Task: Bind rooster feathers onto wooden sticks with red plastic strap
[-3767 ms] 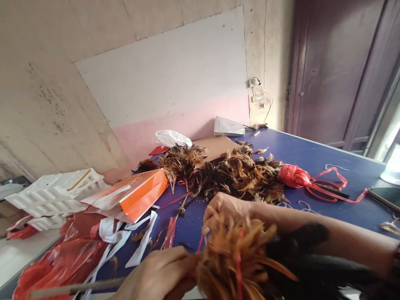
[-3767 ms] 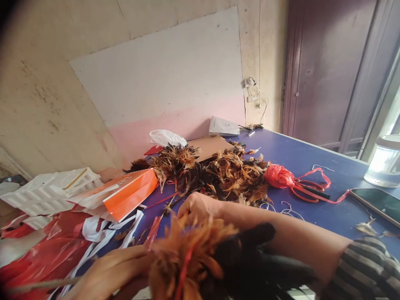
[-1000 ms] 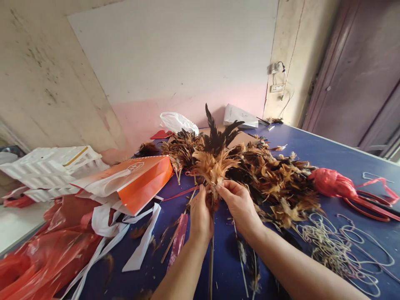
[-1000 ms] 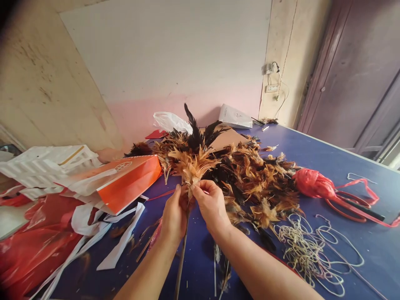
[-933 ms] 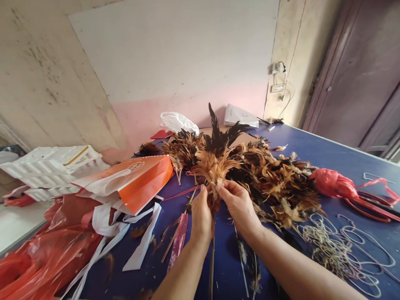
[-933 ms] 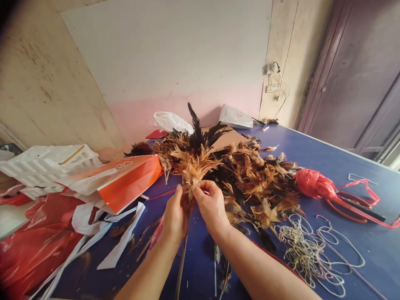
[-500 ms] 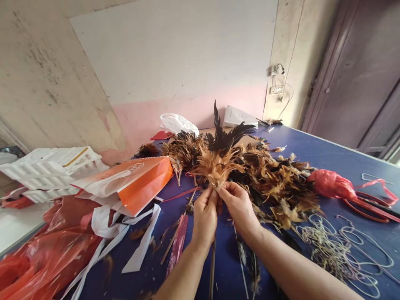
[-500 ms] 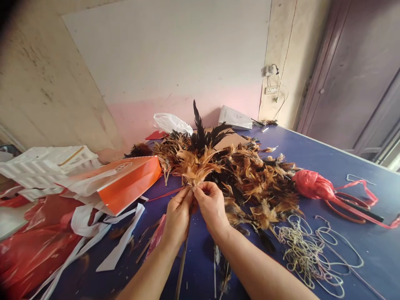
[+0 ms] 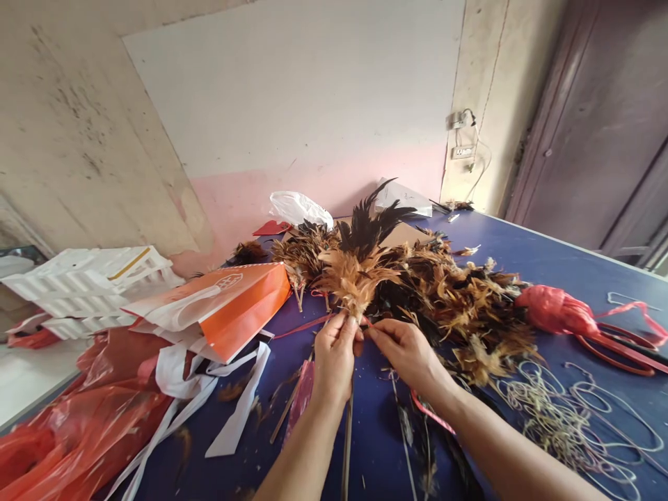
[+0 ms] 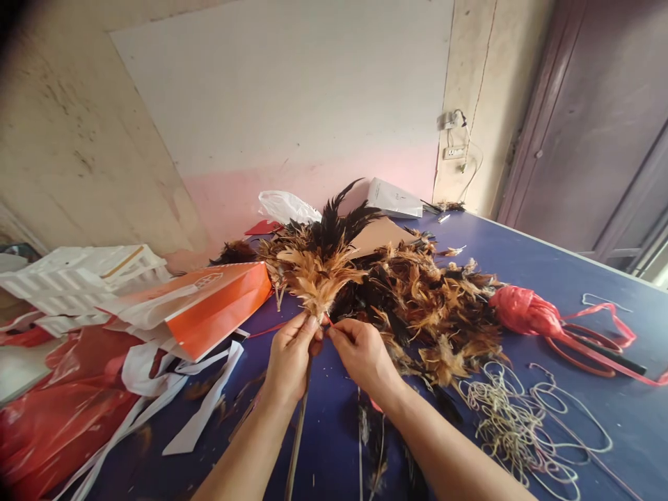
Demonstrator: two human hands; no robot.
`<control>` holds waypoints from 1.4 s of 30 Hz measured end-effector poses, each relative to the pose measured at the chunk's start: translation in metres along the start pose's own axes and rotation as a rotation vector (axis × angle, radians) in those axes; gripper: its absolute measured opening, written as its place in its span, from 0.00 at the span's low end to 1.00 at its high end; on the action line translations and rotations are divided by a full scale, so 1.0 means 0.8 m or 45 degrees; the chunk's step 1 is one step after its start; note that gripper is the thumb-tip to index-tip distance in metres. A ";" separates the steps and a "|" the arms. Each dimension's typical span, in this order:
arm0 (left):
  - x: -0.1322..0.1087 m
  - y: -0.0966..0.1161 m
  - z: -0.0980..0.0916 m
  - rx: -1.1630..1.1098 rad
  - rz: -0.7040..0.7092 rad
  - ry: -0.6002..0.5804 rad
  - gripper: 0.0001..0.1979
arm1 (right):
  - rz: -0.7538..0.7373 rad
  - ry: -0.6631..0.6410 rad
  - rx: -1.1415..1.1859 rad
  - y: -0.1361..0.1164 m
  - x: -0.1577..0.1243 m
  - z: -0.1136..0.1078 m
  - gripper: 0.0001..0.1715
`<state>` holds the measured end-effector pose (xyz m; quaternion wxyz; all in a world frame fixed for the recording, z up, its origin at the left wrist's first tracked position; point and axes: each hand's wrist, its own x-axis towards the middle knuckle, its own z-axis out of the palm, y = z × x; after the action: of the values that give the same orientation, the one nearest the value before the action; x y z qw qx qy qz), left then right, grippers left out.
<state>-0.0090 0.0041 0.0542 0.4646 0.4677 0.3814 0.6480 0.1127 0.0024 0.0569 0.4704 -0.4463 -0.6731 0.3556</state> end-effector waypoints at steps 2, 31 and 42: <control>-0.001 0.002 0.000 0.057 -0.002 -0.031 0.12 | -0.222 0.011 -0.270 -0.016 -0.006 -0.008 0.16; -0.049 0.017 0.036 0.188 0.099 -0.044 0.11 | -0.476 -0.089 -0.140 -0.049 -0.022 -0.041 0.16; -0.015 0.007 0.040 -0.107 -0.160 -0.093 0.18 | -0.232 -0.106 0.250 -0.017 -0.007 -0.050 0.19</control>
<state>0.0220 -0.0073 0.0650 0.5373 0.4463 0.3653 0.6154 0.1481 -0.0053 0.0800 0.5140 -0.3202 -0.6915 0.3940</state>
